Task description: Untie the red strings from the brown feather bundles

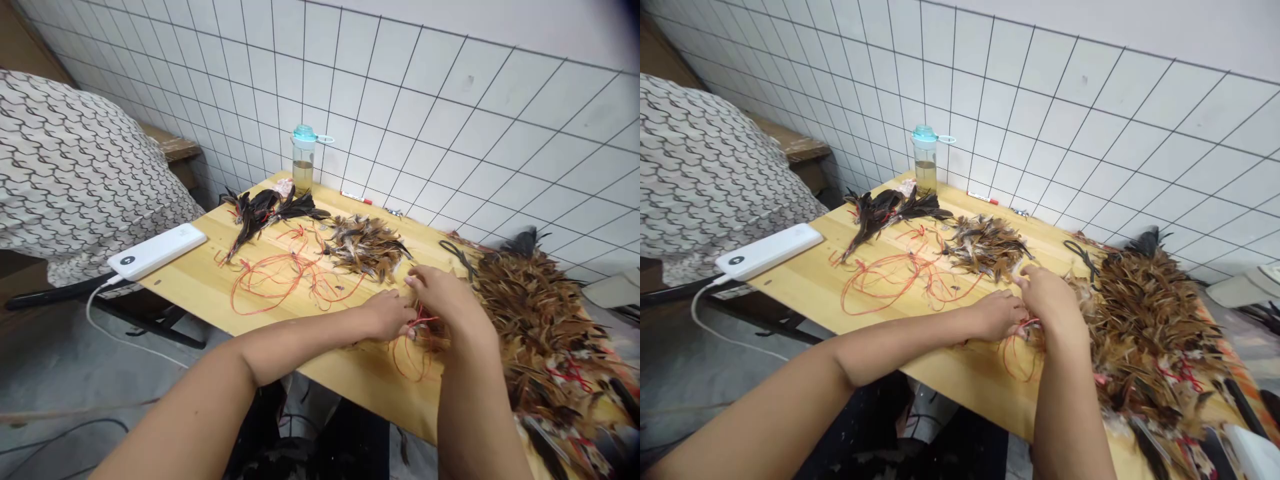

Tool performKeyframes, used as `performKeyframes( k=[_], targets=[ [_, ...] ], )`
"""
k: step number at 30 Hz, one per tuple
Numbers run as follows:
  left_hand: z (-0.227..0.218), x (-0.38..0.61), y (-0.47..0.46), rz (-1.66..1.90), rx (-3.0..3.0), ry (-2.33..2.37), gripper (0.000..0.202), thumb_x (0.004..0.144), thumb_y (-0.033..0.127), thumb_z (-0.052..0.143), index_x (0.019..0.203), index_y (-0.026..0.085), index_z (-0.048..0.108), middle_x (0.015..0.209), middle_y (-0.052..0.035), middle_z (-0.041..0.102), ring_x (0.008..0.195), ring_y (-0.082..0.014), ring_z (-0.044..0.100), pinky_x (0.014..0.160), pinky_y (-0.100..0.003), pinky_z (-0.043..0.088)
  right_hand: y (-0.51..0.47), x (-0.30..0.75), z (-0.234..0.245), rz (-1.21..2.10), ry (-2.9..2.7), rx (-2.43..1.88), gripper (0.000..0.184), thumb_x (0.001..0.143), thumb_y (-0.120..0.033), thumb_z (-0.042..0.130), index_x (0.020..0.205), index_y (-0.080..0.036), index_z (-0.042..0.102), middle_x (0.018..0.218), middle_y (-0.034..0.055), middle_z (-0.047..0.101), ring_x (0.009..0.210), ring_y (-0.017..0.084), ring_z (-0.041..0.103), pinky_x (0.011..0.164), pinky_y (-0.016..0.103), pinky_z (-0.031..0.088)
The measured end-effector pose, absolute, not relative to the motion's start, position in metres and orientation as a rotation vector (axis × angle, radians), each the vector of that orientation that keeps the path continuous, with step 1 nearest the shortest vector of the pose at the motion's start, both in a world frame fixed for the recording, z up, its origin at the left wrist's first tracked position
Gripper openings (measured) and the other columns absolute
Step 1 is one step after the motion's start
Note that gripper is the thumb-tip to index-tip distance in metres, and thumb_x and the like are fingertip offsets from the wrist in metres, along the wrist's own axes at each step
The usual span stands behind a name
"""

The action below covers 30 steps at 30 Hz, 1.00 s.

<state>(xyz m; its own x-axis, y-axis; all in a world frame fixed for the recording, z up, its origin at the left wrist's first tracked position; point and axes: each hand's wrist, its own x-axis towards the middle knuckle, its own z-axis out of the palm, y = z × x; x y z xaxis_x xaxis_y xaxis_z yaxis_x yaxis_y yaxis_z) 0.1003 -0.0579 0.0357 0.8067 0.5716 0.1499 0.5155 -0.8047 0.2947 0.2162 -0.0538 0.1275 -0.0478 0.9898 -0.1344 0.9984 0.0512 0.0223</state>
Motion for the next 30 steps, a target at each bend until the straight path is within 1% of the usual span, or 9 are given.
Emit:
performKeyframes(
  k=[3,7,10,13,16,19,21,24,30],
  targets=[
    [0.038,0.073,-0.054,0.348,2.745,0.857,0.042,0.087,0.046,0.054,0.120,0.020,0.058,0.109,-0.0111,0.064,0.104,-0.0258,0.057,0.090,-0.037,0.044,-0.056,0.247,0.112,0.069,2.096,2.090,0.033,0.091,-0.037,0.044,0.103,-0.018,0.068,0.106,0.0155,0.068,0.097,0.028,0.063,0.079,0.037,0.044],
    [0.042,0.035,-0.051,0.361,2.680,0.943,0.030,0.084,0.034,0.060,0.110,0.018,0.062,0.105,-0.0099,0.065,0.101,-0.0236,0.059,0.089,-0.035,0.045,-0.071,0.250,0.099,0.240,2.318,2.002,0.032,0.092,-0.032,0.043,0.100,-0.017,0.069,0.100,0.0146,0.067,0.099,0.026,0.060,0.087,0.038,0.044],
    [0.052,0.017,-0.053,0.460,2.657,1.015,0.026,0.087,0.030,0.056,0.110,0.018,0.061,0.107,-0.0084,0.065,0.100,-0.0215,0.059,0.088,-0.033,0.045,-0.080,0.229,0.093,0.406,2.570,1.942,0.031,0.092,-0.029,0.044,0.103,-0.013,0.069,0.108,0.0175,0.063,0.108,0.029,0.055,0.095,0.042,0.043],
    [0.064,-0.007,-0.049,0.583,2.618,1.131,0.024,0.090,0.029,0.051,0.109,0.020,0.062,0.107,-0.0068,0.066,0.102,-0.0203,0.058,0.091,-0.033,0.044,-0.087,0.210,0.084,0.465,2.763,1.804,0.030,0.090,-0.028,0.050,0.105,-0.010,0.069,0.117,0.0200,0.059,0.121,0.034,0.046,0.103,0.046,0.038],
    [0.069,-0.050,-0.030,0.658,2.514,1.452,0.024,0.090,0.028,0.048,0.105,0.020,0.064,0.106,-0.0064,0.067,0.102,-0.0203,0.059,0.090,-0.032,0.045,-0.092,0.198,0.073,0.322,2.827,1.679,0.026,0.088,-0.026,0.055,0.102,-0.010,0.069,0.119,0.0200,0.058,0.123,0.034,0.044,0.104,0.046,0.037],
    [0.062,-0.104,-0.001,0.606,2.309,1.961,0.025,0.087,0.028,0.049,0.101,0.017,0.067,0.106,-0.0103,0.067,0.101,-0.0239,0.059,0.090,-0.035,0.044,-0.097,0.187,0.071,0.036,2.771,1.643,0.023,0.091,-0.023,0.050,0.098,-0.013,0.069,0.113,0.0166,0.062,0.108,0.027,0.056,0.094,0.039,0.044],
    [0.053,-0.131,0.017,0.533,2.126,2.149,0.026,0.085,0.030,0.052,0.101,0.017,0.068,0.105,-0.0110,0.067,0.102,-0.0245,0.060,0.089,-0.034,0.044,-0.099,0.177,0.074,-0.101,2.724,1.655,0.024,0.093,-0.022,0.045,0.095,-0.015,0.068,0.107,0.0134,0.063,0.097,0.023,0.060,0.084,0.035,0.046],
    [0.039,-0.149,0.034,0.505,2.000,2.181,0.028,0.083,0.030,0.054,0.106,0.018,0.066,0.105,-0.0106,0.068,0.098,-0.0235,0.061,0.085,-0.032,0.045,-0.096,0.160,0.078,-0.161,2.734,1.675,0.025,0.094,-0.023,0.043,0.092,-0.017,0.067,0.103,0.0104,0.063,0.091,0.020,0.061,0.078,0.031,0.045],
    [0.018,-0.134,0.045,0.553,2.007,2.151,0.018,0.079,0.030,0.057,0.088,0.019,0.067,0.100,-0.0101,0.067,0.095,-0.0235,0.060,0.085,-0.033,0.045,-0.079,0.122,0.060,-0.225,2.898,1.702,0.027,0.096,-0.023,0.040,0.093,-0.020,0.066,0.104,0.0071,0.062,0.093,0.017,0.059,0.078,0.027,0.043]
  ],
)
